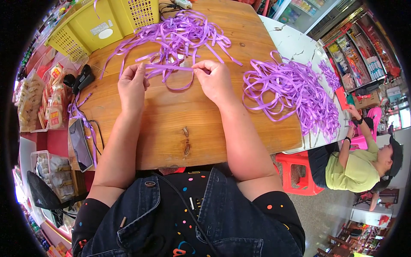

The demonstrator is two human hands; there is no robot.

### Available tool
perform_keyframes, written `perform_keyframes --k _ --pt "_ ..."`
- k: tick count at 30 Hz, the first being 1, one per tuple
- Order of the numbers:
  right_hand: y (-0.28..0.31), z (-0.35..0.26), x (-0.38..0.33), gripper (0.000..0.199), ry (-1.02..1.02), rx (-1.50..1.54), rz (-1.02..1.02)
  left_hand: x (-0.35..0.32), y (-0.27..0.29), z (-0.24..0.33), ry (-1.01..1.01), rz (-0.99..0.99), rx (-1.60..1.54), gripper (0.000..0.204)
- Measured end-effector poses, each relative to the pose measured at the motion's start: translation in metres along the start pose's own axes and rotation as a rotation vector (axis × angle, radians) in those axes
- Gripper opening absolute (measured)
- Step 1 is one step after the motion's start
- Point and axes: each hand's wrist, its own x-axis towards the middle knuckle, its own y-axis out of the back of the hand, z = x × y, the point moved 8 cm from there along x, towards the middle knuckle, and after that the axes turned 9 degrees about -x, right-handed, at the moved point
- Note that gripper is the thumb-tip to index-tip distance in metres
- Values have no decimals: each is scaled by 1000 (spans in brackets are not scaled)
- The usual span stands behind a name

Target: The person picks up a purple ribbon from a pile on the table, stretches it out, and ties a knot in it by hand. They then form a loop with the ribbon and tie another knot to secure it before setting the finished piece aside and repeating the process.

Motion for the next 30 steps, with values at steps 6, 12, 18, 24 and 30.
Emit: perform_keyframes --k 6,12,18,24,30 --pt "-11 -13 -9 11 56 -98 3 -33 -30 37 -396 -109 177 25" --pt "-36 -23 -18 10 47 105 -204 -49 -61 -20 158 -450 9 22" --pt "-34 -21 -14 9 73 150 -181 -34 -46 -26 199 -379 90 14" --pt "-24 -18 -13 13 13 231 -125 -34 -40 -29 339 -334 -57 12" --pt "-30 -36 -20 20 247 29 -80 -35 -41 -34 414 -378 -209 11"
